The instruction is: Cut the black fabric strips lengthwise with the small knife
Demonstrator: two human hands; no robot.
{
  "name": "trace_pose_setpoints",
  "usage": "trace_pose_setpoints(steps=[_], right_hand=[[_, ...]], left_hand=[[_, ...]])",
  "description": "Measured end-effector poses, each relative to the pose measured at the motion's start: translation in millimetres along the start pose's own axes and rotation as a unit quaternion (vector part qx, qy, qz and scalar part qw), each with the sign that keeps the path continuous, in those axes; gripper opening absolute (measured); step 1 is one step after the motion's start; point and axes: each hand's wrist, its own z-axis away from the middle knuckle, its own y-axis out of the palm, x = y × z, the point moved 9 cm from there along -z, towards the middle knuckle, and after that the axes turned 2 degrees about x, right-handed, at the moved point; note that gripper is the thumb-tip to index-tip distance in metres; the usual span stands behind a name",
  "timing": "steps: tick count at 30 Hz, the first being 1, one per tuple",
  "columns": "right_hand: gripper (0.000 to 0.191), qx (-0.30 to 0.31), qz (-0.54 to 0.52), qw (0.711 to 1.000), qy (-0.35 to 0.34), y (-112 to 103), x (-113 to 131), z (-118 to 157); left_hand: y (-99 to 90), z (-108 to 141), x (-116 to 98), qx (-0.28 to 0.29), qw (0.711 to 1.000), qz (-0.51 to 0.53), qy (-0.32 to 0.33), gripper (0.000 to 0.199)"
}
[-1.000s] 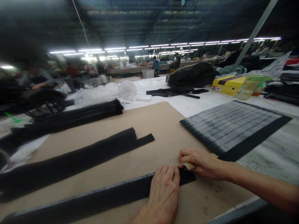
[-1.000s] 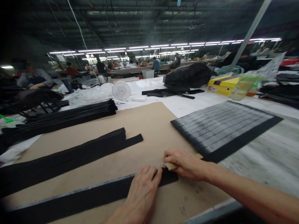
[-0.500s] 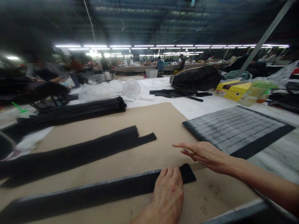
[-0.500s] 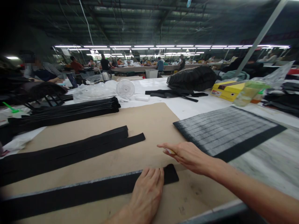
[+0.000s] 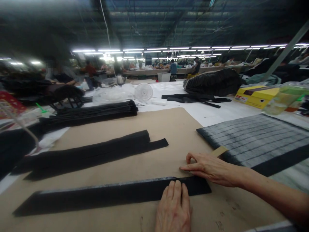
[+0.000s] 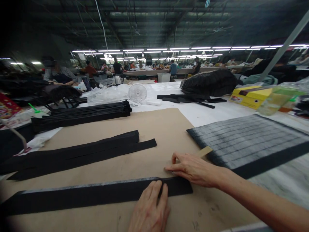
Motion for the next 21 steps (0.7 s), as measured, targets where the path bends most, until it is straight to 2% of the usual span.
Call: trace_pose_setpoints(steps=[2,5,11,15,21], right_hand=[[0.039,-0.006,-0.006,1.000,-0.007,3.7,-0.7,-1.2],[0.034,-0.014,-0.035,0.999,-0.014,7.9,-1.0,-4.6],[0.033,-0.037,-0.094,0.994,-0.040,4.7,8.2,-11.4],[0.031,-0.030,-0.109,0.992,-0.048,4.0,14.2,-12.8],[0.032,-0.001,-0.114,0.993,-0.031,1.5,7.2,-8.9]], left_hand=[[3.7,2.6,2.7,0.014,1.000,0.003,0.017,0.032],[5.3,5.5,6.3,0.037,0.999,0.000,0.039,0.040],[2.1,9.6,10.8,0.111,0.993,-0.032,0.039,0.057],[6.2,13.6,8.7,0.110,0.993,-0.036,0.034,0.057],[14.6,19.0,7.8,0.053,0.998,-0.013,-0.005,0.054]])
